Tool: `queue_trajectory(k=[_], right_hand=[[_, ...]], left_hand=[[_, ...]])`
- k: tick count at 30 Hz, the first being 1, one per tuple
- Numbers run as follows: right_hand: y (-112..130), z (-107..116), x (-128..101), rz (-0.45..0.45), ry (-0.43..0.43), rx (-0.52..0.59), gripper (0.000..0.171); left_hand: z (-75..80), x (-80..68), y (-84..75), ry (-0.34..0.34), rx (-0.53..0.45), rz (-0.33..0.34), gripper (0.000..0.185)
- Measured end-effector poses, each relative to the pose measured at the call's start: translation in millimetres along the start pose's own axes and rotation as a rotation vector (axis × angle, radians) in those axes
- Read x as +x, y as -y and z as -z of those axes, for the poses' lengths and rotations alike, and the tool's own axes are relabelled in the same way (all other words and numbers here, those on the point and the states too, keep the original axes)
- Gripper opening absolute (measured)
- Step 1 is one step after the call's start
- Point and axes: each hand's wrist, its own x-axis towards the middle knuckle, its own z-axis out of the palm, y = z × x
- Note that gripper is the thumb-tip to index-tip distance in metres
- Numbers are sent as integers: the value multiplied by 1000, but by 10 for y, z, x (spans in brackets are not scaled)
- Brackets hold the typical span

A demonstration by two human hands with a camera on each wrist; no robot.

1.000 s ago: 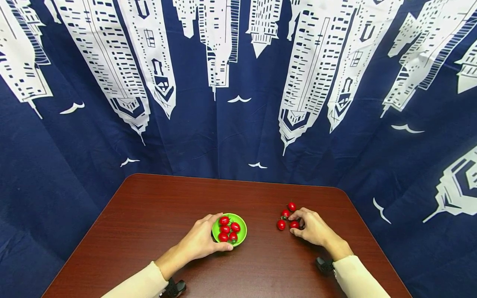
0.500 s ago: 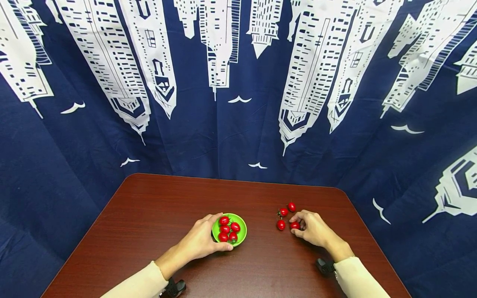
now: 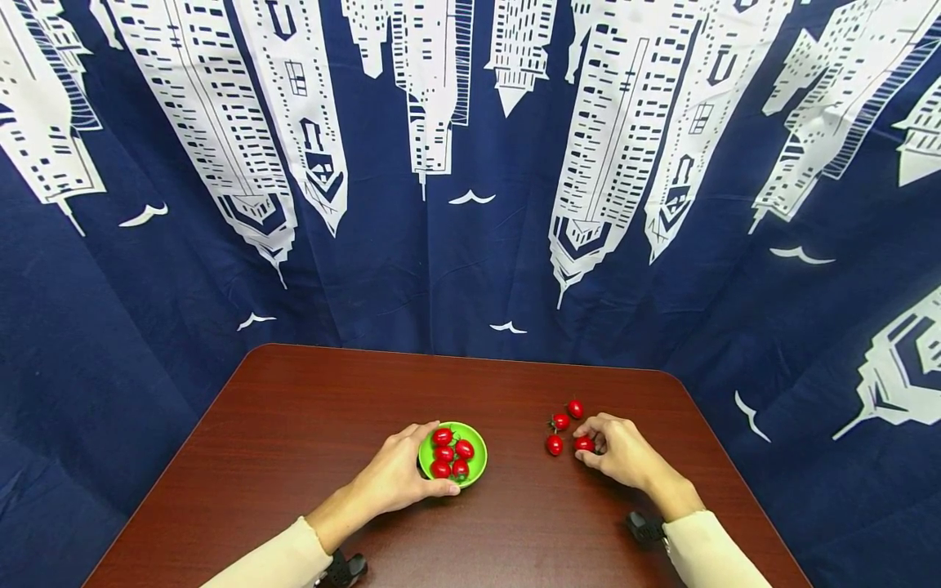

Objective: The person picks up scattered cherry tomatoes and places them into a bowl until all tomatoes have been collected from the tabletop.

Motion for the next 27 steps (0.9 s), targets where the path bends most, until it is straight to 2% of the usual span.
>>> queue_trajectory(k=[19,23,27], right_hand=[[198,76,57,69,-46,23,30],[259,93,76,76,-48,27,30],[322,122,99,70,-47,30,30]], left_hand=[[3,4,0,0,1,-4,110],[9,-9,-17,5,-11,14,110],[9,-13,-18,2,-13,4,110]])
